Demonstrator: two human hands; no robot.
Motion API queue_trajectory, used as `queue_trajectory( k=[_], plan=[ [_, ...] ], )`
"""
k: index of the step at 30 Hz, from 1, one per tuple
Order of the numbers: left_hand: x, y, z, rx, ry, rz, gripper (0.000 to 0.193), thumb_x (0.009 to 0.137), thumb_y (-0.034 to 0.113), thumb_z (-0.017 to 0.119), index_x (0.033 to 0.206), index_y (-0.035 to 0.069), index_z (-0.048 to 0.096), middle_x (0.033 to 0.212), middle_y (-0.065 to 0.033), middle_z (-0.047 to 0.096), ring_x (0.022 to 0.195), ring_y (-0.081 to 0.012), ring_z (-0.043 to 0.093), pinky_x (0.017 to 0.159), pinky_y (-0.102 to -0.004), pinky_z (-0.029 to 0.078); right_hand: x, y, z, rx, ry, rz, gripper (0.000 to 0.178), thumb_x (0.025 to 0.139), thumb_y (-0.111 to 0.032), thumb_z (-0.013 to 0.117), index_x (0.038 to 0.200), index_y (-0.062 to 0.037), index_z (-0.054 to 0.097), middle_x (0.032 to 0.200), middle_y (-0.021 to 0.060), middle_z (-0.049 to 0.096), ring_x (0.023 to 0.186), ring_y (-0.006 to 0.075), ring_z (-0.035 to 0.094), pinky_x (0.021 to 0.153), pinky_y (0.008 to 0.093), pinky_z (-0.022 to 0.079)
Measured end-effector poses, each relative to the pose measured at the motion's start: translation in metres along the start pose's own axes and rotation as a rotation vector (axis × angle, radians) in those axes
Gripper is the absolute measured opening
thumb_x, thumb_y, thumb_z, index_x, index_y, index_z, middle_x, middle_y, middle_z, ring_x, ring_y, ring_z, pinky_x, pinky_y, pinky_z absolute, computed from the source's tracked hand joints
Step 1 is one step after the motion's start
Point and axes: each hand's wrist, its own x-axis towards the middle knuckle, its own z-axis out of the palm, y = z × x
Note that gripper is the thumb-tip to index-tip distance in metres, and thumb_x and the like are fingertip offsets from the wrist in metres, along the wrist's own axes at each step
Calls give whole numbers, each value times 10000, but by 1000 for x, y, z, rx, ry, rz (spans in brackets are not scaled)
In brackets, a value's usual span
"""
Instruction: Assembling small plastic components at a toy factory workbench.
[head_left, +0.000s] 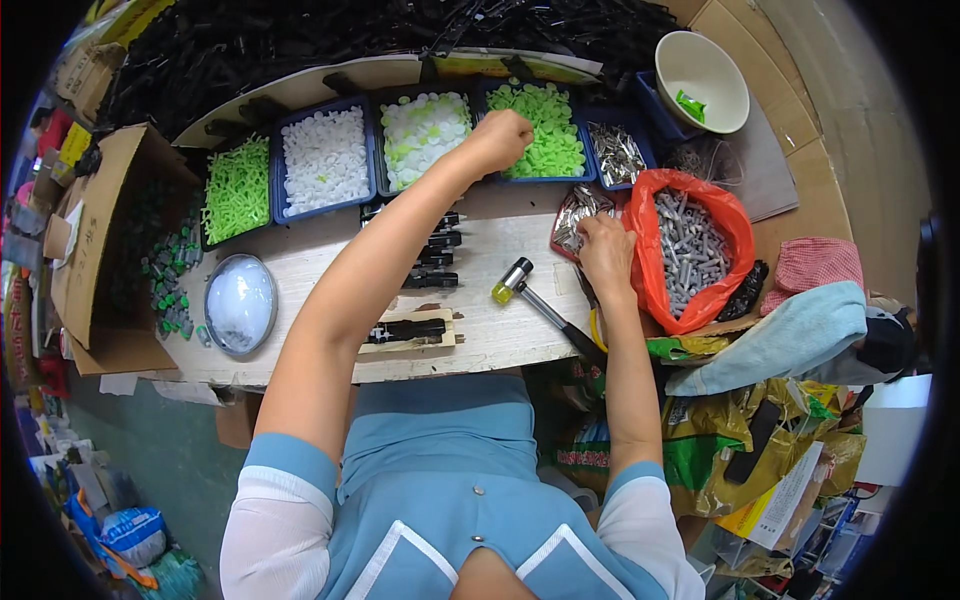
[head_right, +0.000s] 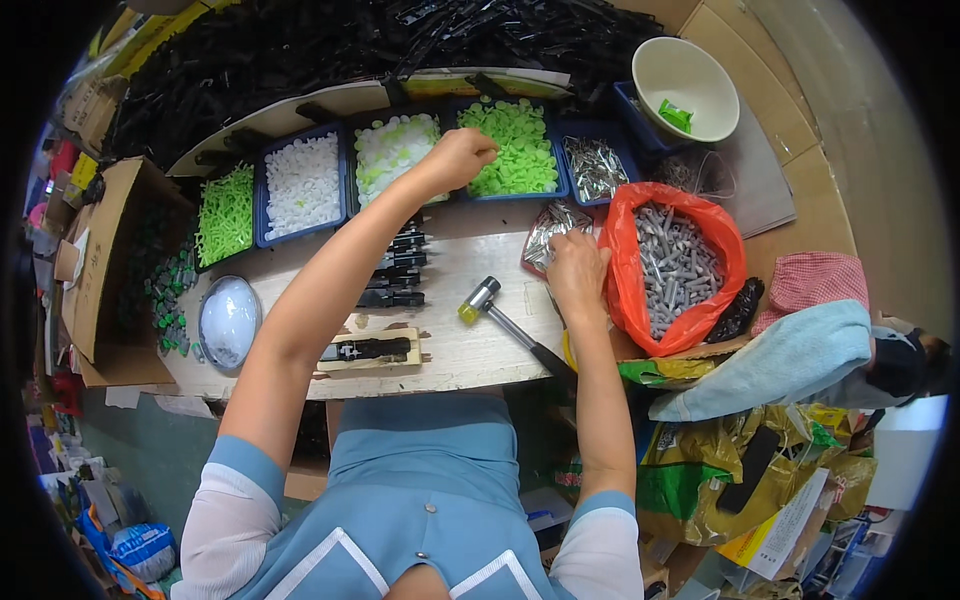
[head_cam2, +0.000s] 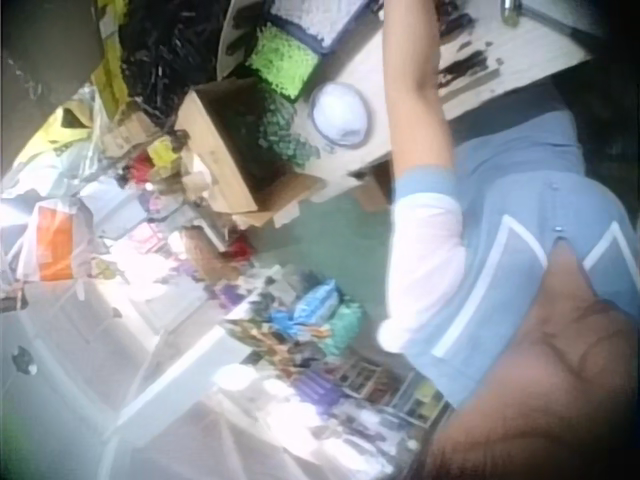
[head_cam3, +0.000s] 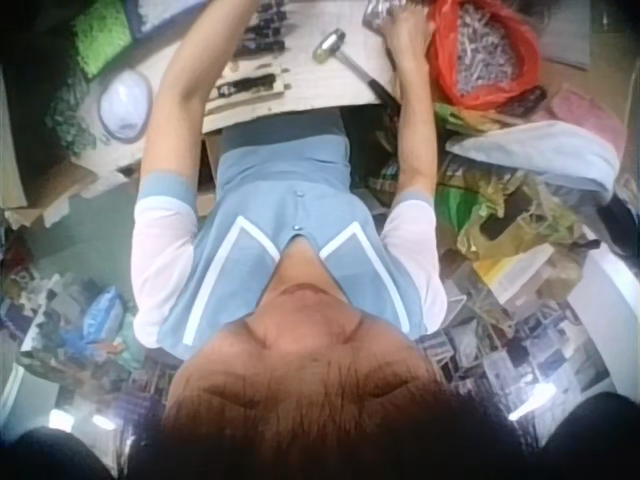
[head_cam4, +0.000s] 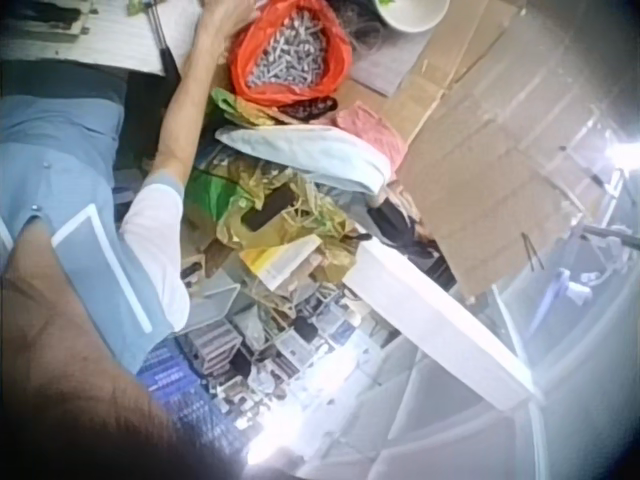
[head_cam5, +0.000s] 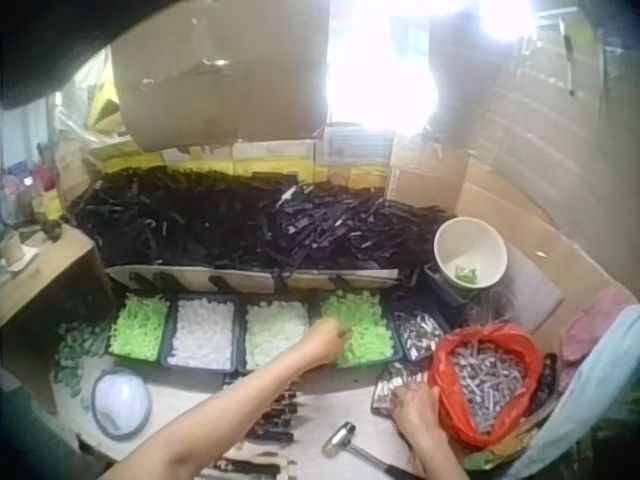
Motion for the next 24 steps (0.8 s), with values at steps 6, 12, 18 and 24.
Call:
queue_trajectory(
  k=[6,12,18,24],
  plan=[
    [-76,31,-39,-1201,5,-318,138,855,81,567,955,-11,591,755,-60,591,624,-113,574,506,-256,479,-6,3,-5,39,122,-58,233,643,39,541,788,-95,665,830,56,591,866,254,532,735,407,363],
    [-183,26,-28,-1795,15,-365,103,855,75,571,952,42,574,835,-96,608,702,-165,590,591,-288,506,-11,9,-2,28,86,-21,220,661,30,536,793,-104,649,873,43,575,910,256,500,738,414,346],
    [-253,27,-19,-2075,12,-377,137,863,111,568,989,59,566,788,-72,586,645,-128,554,543,-272,480,-12,14,-4,562,204,25,76,744,12,563,796,-10,613,783,99,580,734,231,574,663,298,439],
    [-283,27,-14,-2037,95,-352,181,873,103,545,1051,79,569,798,-89,582,658,-132,544,537,-263,439,-27,-31,-17,1181,63,181,132,810,16,551,920,-18,614,835,8,590,769,90,544,675,213,434]
  ],
)
